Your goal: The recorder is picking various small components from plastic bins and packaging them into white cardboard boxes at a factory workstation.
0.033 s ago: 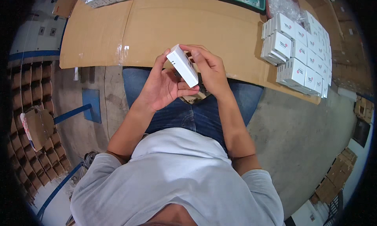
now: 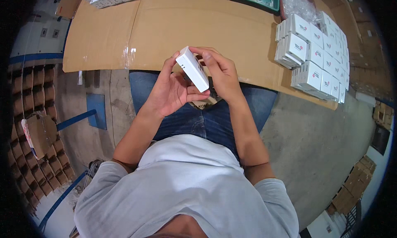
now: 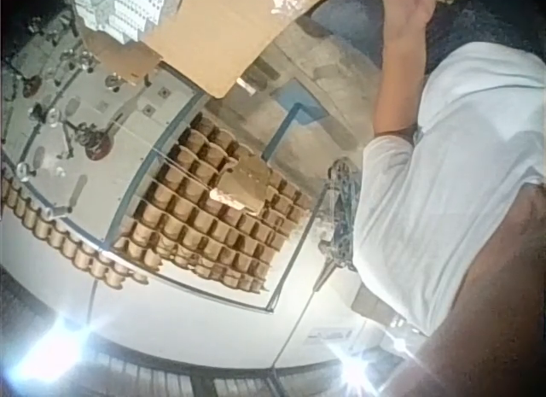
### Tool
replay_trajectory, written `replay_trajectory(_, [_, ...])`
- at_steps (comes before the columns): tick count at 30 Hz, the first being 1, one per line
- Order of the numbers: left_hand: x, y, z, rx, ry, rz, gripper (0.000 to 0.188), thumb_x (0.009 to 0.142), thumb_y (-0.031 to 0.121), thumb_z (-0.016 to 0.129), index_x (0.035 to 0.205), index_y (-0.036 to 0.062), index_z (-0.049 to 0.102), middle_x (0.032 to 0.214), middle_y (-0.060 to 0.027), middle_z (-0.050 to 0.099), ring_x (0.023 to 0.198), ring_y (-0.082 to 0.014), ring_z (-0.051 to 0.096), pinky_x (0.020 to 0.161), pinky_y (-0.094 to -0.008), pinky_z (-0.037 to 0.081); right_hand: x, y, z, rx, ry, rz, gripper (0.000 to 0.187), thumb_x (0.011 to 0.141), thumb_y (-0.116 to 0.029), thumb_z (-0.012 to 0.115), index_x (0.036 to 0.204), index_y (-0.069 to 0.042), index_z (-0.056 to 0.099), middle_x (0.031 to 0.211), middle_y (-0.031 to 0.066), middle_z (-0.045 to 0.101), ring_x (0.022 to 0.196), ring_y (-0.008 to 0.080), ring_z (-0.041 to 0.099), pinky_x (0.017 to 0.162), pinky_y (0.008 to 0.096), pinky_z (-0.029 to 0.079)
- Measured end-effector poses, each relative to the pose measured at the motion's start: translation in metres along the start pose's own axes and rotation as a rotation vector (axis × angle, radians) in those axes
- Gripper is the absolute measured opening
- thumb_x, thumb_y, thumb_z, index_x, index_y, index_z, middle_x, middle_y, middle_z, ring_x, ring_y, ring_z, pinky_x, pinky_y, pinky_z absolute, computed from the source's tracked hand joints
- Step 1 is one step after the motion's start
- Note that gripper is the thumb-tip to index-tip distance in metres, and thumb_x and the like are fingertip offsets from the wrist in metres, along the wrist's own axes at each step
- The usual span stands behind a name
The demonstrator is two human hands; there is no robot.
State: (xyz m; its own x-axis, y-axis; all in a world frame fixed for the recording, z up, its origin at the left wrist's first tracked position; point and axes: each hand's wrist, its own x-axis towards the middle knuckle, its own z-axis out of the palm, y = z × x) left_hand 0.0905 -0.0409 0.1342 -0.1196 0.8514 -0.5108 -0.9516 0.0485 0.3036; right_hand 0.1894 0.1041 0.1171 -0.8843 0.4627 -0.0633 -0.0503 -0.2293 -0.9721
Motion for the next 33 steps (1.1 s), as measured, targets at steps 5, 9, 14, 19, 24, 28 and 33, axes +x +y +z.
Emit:
replay_trajectory(5, [-0.001,0.000,0.001,0.102,0.027,0.074,0.068,0.099,0.062,0.048,0.136,0.0046,0.050,0.114,-0.0169,0.065,0.094,-0.0356,0.074,0.087,-0.0501,0.063,-0.002,-0.001,-0.003,-0.037,-0.043,-0.125,0.033,0.104,-0.016,0.058,0.131,0.002,0.064,0.128,0.0117,0.065,0.115,0.0189,0.063,0.101,0.0335,0.050])
replay_trajectory(9, [-0.003,0.000,0.004,0.194,0.066,0.122,0.066,0.100,0.061,0.047,0.138,0.0064,0.048,0.114,-0.0138,0.064,0.098,-0.0294,0.072,0.090,-0.0487,0.062,-0.006,-0.004,0.002,0.071,-0.097,-0.129,0.053,0.097,-0.020,0.069,0.144,-0.001,0.054,0.140,0.0144,0.059,0.127,0.0228,0.057,0.109,0.0410,0.045])
replay_trajectory(14, [-0.003,-0.002,0.002,0.251,0.081,0.151,0.063,0.101,0.059,0.048,0.138,0.0084,0.048,0.115,-0.0121,0.063,0.101,-0.0259,0.070,0.092,-0.0487,0.060,-0.006,-0.003,0.006,0.043,-0.104,-0.212,0.067,0.090,-0.020,0.077,0.148,-0.002,0.050,0.145,0.0142,0.055,0.135,0.0247,0.051,0.111,0.0423,0.043])
replay_trajectory(19, [-0.002,-0.003,0.003,0.307,0.119,0.161,0.060,0.101,0.057,0.051,0.138,0.0096,0.049,0.114,-0.0113,0.063,0.100,-0.0229,0.068,0.092,-0.0487,0.059,-0.006,-0.003,0.003,-0.050,-0.104,-0.222,0.061,0.090,-0.016,0.077,0.146,-0.004,0.054,0.147,0.0146,0.053,0.136,0.0248,0.051,0.113,0.0416,0.041])
replay_trajectory(24, [-0.004,-0.004,0.006,0.287,0.122,0.183,0.057,0.101,0.055,0.053,0.137,0.0106,0.049,0.115,-0.0095,0.063,0.103,-0.0221,0.067,0.093,-0.0488,0.059,-0.005,-0.004,0.003,-0.098,-0.106,-0.236,0.056,0.089,-0.012,0.074,0.142,-0.004,0.058,0.147,0.0143,0.053,0.135,0.0248,0.052,0.114,0.0402,0.040])
replay_trajectory(28, [-0.005,-0.005,0.013,0.298,0.106,0.237,0.051,0.102,0.050,0.054,0.138,0.0154,0.048,0.119,-0.0076,0.061,0.106,-0.0214,0.066,0.093,-0.0493,0.059,-0.006,-0.005,0.006,-0.077,-0.064,-0.235,0.052,0.088,-0.011,0.074,0.139,-0.006,0.062,0.146,0.0145,0.055,0.135,0.0260,0.053,0.114,0.0397,0.041])
replay_trajectory(33, [-0.003,-0.005,0.004,0.248,0.068,0.212,0.057,0.100,0.045,0.059,0.144,0.0142,0.039,0.117,-0.0091,0.059,0.103,-0.0217,0.065,0.089,-0.0462,0.058,-0.004,-0.005,0.001,-0.287,-0.100,-0.280,0.051,0.086,-0.014,0.077,0.135,-0.009,0.065,0.144,0.0159,0.057,0.134,0.0282,0.054,0.112,0.0400,0.042])
